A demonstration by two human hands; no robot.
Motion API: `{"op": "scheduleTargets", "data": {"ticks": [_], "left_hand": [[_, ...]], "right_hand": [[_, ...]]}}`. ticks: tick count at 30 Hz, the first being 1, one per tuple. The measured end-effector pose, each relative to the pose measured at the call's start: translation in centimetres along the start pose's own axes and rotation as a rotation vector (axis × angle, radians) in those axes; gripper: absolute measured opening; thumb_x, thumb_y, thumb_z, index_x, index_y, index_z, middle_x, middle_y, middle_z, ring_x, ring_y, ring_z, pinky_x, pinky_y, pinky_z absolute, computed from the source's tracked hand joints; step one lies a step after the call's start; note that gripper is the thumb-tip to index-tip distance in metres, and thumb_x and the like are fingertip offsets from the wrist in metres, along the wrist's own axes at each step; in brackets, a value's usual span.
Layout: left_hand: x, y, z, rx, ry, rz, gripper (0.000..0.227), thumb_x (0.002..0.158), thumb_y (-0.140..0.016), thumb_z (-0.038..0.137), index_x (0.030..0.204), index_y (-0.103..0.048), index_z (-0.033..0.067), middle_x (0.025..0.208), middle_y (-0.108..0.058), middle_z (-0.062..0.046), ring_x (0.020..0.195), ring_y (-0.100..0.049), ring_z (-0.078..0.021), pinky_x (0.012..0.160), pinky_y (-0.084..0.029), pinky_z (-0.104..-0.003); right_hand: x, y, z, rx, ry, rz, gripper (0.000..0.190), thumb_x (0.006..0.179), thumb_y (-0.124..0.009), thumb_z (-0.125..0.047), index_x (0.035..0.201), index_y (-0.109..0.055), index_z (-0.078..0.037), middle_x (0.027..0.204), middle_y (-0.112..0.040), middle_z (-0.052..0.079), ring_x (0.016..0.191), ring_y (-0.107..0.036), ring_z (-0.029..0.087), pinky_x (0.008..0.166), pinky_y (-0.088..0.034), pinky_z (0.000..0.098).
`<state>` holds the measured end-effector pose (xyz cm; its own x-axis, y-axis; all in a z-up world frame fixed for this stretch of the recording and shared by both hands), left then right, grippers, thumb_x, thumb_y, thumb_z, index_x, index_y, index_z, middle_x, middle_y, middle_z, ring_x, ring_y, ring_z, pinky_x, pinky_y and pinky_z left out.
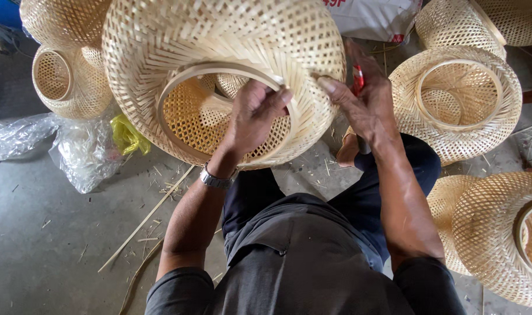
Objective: The person is sitting on the floor and using a red-handled tool to tap and secure a bamboo ring onto the rim of a woven basket. They rotate the basket to work around the circumference, then place it with other finished baskets and pick up another one to continue the process.
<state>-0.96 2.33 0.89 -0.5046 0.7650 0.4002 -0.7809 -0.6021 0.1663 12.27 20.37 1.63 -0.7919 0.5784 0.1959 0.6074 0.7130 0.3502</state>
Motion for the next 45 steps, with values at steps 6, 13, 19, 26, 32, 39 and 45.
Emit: {"op": "scheduleTargets", "data": {"ticks": [6, 13, 19, 26, 32, 39, 45], "left_hand": [[-0.6, -0.7, 0.1, 0.080, 0.073, -0.084, 0.016, 0.109, -0.062, 0.017, 0.113, -0.062, 0.0012, 0.083, -0.064, -0.004, 0.067, -0.058, -0.0107, 0.058, -0.050, -0.026], [-1.9, 0.3, 1.9, -0.352, 0.035, 0.069, 0.028, 0.111, -0.058, 0.021, 0.132, -0.057, 0.0024, 0.131, -0.069, -0.016, 0.125, -0.071, -0.0314, 0.104, -0.060, -0.048], [-2.0, -1.3, 1.8, -0.750, 0.071, 0.254, 0.028, 0.113, -0.064, 0.020, 0.131, -0.060, -0.0006, 0.129, -0.068, -0.014, 0.122, -0.068, -0.0280, 0.112, -0.059, -0.050], [-0.9, -2.3, 0.9, -0.485, 0.089, 0.254, 0.024, 0.112, -0.061, 0.029, 0.115, -0.060, 0.0048, 0.101, -0.069, -0.005, 0.097, -0.070, -0.0123, 0.093, -0.066, -0.035], [-1.2, -3.7, 1.1, -0.288, -0.004, 0.170, 0.026, 0.113, -0.057, 0.029, 0.121, -0.060, 0.0039, 0.092, -0.066, 0.000, 0.080, -0.063, -0.0059, 0.073, -0.061, -0.024], [-2.3, -4.8, 0.7, -0.041, -0.136, 0.155, 0.021, 0.112, -0.056, 0.018, 0.127, -0.060, 0.0040, 0.086, -0.063, 0.001, 0.066, -0.048, -0.0028, 0.056, -0.042, -0.018], [-3.2, -6.1, 0.0, -0.184, -0.161, 0.073, 0.023, 0.117, -0.052, 0.011, 0.139, -0.053, 0.0027, 0.106, -0.066, -0.008, 0.082, -0.061, -0.0111, 0.068, -0.053, -0.031]], "right_hand": [[-0.1, -0.5, -1.4, 0.073, -0.052, -0.015, 0.092, 0.085, -0.084, -0.046, 0.155, -0.044, -0.002, 0.143, -0.063, 0.020, 0.126, -0.068, 0.029, 0.095, -0.059, 0.0409], [-1.9, 0.2, 0.2, 0.293, -0.110, 0.004, 0.079, 0.086, -0.085, -0.033, 0.151, -0.051, -0.002, 0.130, -0.072, 0.015, 0.114, -0.073, 0.022, 0.100, -0.063, 0.0364], [-4.5, 0.6, 1.7, 0.227, -0.147, 0.118, 0.069, 0.090, -0.083, -0.032, 0.145, -0.058, 0.002, 0.125, -0.075, 0.014, 0.108, -0.075, 0.020, 0.096, -0.063, 0.0352], [-5.4, 1.7, 3.7, 0.308, -0.043, 0.156, 0.082, 0.092, -0.085, -0.036, 0.150, -0.049, 0.009, 0.143, -0.062, 0.021, 0.131, -0.063, 0.026, 0.113, -0.053, 0.0399], [-3.6, 2.5, 1.7, 0.281, 0.056, 0.109, 0.088, 0.097, -0.086, -0.032, 0.155, -0.038, 0.014, 0.152, -0.054, 0.025, 0.140, -0.060, 0.030, 0.116, -0.053, 0.0389], [-3.1, 2.7, -0.8, 0.012, -0.099, 0.092, 0.082, 0.085, -0.088, -0.015, 0.151, -0.044, 0.007, 0.143, -0.062, 0.020, 0.125, -0.068, 0.026, 0.094, -0.061, 0.0326], [-4.5, 2.4, 0.5, 0.302, -0.087, 0.088, 0.072, 0.088, -0.084, -0.013, 0.149, -0.050, 0.005, 0.142, -0.065, 0.020, 0.126, -0.067, 0.025, 0.104, -0.062, 0.0328]]}}
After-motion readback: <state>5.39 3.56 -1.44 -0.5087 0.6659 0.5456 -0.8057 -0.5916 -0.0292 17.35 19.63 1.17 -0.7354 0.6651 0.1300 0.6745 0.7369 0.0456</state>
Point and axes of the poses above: each hand's wrist, its own x-axis towards the middle knuckle, its own y-axis out of the back of the hand, z = x × y, the point moved 3 cm from there along x, towards the middle knuckle
